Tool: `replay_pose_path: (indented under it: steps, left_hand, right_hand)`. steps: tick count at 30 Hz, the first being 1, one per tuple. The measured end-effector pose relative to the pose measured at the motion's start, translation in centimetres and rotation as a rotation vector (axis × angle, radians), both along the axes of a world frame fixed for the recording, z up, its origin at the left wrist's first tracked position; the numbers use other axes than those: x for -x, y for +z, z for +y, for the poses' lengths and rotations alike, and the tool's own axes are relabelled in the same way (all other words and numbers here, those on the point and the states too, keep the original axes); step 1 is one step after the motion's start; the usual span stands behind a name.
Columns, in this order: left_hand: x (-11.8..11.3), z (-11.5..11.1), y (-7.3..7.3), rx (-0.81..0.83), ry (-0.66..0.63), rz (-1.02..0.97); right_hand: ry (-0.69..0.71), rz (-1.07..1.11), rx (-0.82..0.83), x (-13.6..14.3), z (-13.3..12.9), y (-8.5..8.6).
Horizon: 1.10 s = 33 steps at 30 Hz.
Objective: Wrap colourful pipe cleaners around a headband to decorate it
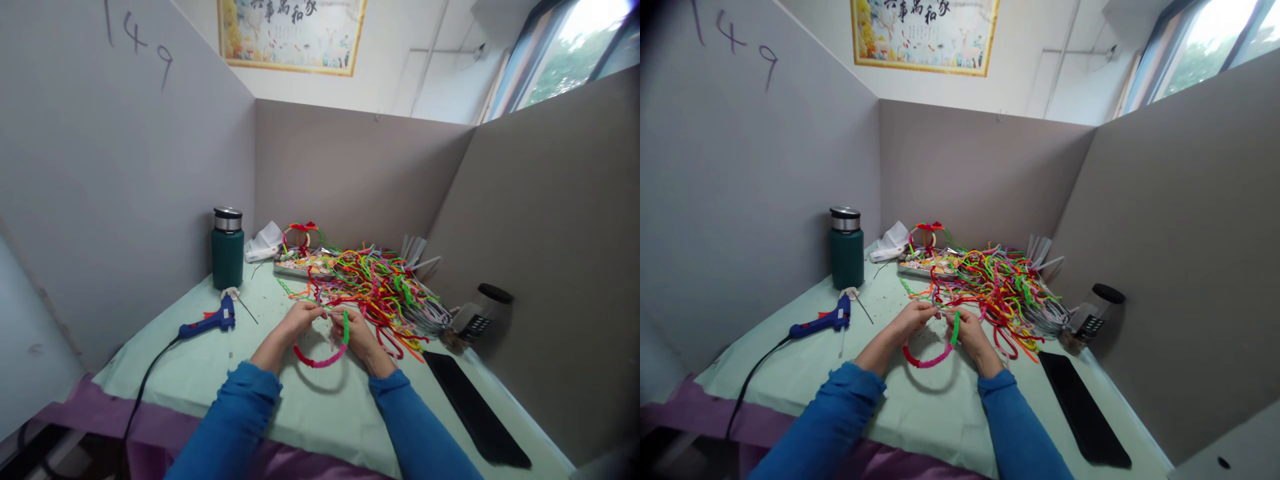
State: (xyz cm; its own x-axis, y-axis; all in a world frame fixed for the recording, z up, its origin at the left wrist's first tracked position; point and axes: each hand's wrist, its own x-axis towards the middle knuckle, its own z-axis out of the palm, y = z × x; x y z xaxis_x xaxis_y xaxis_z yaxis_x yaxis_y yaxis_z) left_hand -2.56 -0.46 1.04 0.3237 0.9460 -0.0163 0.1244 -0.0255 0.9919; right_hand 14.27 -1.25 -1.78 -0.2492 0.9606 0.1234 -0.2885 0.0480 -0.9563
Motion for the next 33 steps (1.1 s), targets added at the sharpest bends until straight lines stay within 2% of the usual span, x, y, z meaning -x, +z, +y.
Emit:
replay_pose_path:
  steps: [4, 10, 16, 19, 26, 31, 33]
  left_hand:
    - [0.0, -0.3, -0.1, 0.027, -0.102, 0.116]
    - [-0.3, -0.6, -0.4, -0.017, -0.157, 0.246]
    - [-0.5, -0.6, -0.8, -0.278, -0.224, 0.157]
    - [-0.7, -0.5, -0.9, -0.363, -0.170, 0.173]
    - [-0.8, -0.8, 0.0, -0.414, -0.048, 0.189]
    - [-0.5, 0.0, -0.5, -0.440, 0.087, 0.154]
    - [-0.5, 0.4, -0.7, -0.428, 0.090, 0.081]
  right_hand:
    - [-0.050, -0.010, 0.017, -0.1, 0.0, 0.1]
    - [-0.045, -0.050, -0.017, 0.0, 0.2, -0.3]
    - [-0.154, 0.000, -0.041, -0.1, 1.1, -0.8]
    - [-0.142, 0.020, -0.014, -0.3, 1.1, -0.7]
    - [-0.006, 0.047, 0.065, -0.1, 0.3, 0.1]
    - [0.001, 0.047, 0.064, 0.2, 0.1, 0.3]
    - [0.010, 0.038, 0.052, 0.2, 0.2, 0.2]
